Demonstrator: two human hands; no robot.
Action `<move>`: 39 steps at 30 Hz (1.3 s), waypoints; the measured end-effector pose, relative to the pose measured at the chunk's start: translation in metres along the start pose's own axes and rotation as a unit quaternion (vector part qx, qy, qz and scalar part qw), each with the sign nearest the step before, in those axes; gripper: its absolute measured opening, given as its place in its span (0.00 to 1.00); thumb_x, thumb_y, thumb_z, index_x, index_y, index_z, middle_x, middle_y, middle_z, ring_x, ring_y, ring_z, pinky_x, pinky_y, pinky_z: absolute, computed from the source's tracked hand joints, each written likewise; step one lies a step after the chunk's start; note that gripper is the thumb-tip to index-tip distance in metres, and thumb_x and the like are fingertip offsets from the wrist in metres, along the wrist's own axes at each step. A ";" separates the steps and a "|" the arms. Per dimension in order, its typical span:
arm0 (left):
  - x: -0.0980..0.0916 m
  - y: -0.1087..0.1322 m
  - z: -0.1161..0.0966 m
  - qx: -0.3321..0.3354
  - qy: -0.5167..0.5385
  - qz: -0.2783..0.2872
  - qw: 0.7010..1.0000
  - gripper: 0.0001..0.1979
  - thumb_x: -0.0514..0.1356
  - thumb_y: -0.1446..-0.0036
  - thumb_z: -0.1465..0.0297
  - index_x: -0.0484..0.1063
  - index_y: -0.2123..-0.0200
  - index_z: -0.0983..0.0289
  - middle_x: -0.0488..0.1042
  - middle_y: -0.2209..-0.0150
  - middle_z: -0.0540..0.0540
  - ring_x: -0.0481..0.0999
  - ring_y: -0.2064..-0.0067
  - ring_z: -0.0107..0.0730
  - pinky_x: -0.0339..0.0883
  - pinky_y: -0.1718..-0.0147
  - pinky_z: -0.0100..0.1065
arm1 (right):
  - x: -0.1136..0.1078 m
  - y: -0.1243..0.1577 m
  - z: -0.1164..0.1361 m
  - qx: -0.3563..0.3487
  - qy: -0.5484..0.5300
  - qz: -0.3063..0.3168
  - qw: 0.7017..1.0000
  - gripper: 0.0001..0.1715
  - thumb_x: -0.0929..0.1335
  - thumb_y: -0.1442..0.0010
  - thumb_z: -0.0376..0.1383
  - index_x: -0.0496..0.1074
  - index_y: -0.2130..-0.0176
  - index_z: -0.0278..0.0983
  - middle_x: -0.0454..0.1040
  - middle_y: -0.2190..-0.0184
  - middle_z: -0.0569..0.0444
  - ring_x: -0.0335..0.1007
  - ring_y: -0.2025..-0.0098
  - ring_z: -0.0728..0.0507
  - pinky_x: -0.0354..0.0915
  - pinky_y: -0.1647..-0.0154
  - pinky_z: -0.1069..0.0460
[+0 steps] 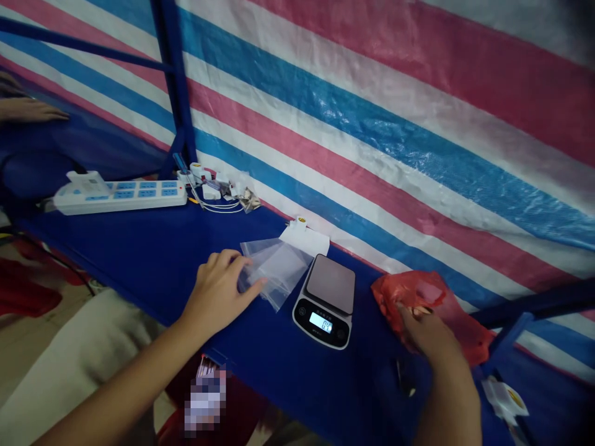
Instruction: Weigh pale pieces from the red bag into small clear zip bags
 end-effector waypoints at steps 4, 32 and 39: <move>0.009 -0.018 -0.019 0.126 0.009 0.081 0.989 0.17 0.55 0.39 0.63 0.73 0.48 0.56 0.71 0.43 0.60 0.68 0.42 0.52 0.66 0.49 0.53 | 0.008 0.013 -0.026 0.095 -0.095 0.157 0.979 0.30 0.71 0.49 0.62 0.72 0.77 0.38 0.77 0.78 0.46 0.72 0.80 0.41 0.60 0.81 0.51; 0.080 -0.146 -0.033 0.123 0.174 -0.156 0.965 0.06 0.52 0.35 0.69 0.68 0.61 0.60 0.75 0.62 0.56 0.71 0.56 0.40 0.60 0.54 0.44 | 0.092 0.093 -0.038 -0.231 0.036 -0.219 0.947 0.33 0.52 0.29 0.54 0.73 0.54 0.36 0.78 0.60 0.38 0.79 0.61 0.33 0.73 0.62 0.42; 0.064 -0.144 -0.033 0.137 0.210 -0.203 0.947 0.05 0.52 0.37 0.71 0.67 0.62 0.61 0.73 0.65 0.54 0.71 0.60 0.38 0.61 0.57 0.43 | 0.036 0.062 0.014 -0.146 -0.008 -0.185 0.972 0.31 0.56 0.33 0.58 0.73 0.56 0.40 0.81 0.61 0.39 0.80 0.66 0.32 0.69 0.70 0.44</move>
Point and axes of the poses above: each hand's wrist, its own y-axis away from the middle knuckle, its own x-axis out of the palm, z = x × y, the point moved 3 cm from there along -y, towards the middle knuckle
